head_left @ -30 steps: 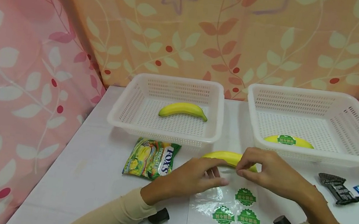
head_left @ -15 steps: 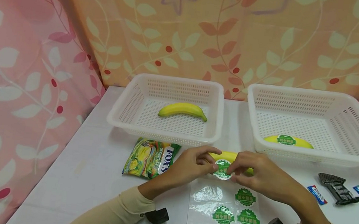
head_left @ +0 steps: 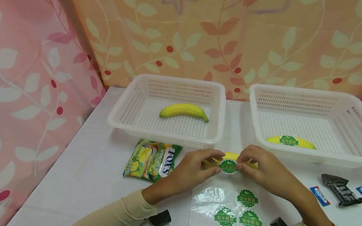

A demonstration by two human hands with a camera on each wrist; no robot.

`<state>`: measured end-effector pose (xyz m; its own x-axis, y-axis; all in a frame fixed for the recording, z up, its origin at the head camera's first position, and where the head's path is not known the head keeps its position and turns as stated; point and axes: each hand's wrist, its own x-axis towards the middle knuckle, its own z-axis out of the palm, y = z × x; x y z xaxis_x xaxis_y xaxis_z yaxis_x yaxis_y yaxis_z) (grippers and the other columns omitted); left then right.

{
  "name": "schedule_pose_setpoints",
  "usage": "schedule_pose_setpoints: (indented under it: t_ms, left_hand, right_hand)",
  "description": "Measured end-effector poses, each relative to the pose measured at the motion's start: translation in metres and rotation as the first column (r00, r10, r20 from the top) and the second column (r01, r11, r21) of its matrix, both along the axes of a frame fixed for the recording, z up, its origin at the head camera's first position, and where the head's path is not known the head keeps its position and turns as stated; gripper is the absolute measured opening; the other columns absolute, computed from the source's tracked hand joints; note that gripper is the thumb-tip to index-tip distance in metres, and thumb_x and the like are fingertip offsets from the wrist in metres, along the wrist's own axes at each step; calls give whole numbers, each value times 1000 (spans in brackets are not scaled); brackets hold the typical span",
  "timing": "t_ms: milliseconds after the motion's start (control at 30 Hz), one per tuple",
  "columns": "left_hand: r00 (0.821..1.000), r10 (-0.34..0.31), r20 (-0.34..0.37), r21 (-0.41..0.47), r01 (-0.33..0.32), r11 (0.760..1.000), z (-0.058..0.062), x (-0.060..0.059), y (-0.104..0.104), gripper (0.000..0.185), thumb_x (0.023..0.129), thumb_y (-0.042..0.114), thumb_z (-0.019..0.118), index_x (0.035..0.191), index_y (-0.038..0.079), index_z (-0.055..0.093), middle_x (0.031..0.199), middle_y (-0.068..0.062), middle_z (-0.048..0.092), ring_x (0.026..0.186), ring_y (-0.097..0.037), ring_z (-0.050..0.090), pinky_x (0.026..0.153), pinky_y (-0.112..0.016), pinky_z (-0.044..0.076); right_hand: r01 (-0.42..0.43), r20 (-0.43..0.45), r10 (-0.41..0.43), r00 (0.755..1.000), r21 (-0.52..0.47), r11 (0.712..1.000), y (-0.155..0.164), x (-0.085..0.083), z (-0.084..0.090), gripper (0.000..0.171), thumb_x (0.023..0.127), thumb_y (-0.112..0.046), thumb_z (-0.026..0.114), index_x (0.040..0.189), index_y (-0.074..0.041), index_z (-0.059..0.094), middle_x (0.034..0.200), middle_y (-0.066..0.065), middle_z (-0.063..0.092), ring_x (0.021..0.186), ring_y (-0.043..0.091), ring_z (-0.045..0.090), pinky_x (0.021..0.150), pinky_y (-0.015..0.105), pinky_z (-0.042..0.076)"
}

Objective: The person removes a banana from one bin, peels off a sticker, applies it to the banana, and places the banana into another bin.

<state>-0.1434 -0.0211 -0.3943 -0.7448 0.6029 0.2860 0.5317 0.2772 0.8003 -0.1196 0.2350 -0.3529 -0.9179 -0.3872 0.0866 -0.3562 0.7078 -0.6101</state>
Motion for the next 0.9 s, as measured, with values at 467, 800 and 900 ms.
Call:
schedule_pose_setpoints:
  t_ms: [467, 800, 900]
  left_hand:
    - [971, -30, -238, -327, -51, 944, -4, -5, 11, 61, 103, 31, 73, 155, 9, 50, 156, -7, 55, 144, -19, 52, 117, -33, 44]
    - [978, 12, -207, -443, -105, 890, -7, -18, 33, 65, 104, 37, 70, 159, 12, 45, 144, -6, 64, 135, -22, 58, 112, -37, 48]
    - [980, 36, -195, -449, -122, 885, -6, -20, 35, 62, 104, 35, 71, 157, 12, 49, 135, -6, 68, 126, -22, 63, 105, -36, 52]
  right_hand:
    - [113, 117, -102, 988, -85, 990, 8, -15, -21, 12, 105, -22, 69, 109, -11, 73, 126, 13, 68, 118, 38, 67, 92, 55, 60]
    - [131, 144, -121, 982, -61, 990, 11, -18, -26, 15, 104, -24, 70, 109, -10, 73, 121, 11, 69, 110, 31, 69, 89, 51, 61]
    - [129, 140, -121, 983, -52, 990, 11, -19, -26, 13, 104, -22, 71, 107, -11, 73, 117, 9, 70, 106, 28, 68, 86, 47, 61]
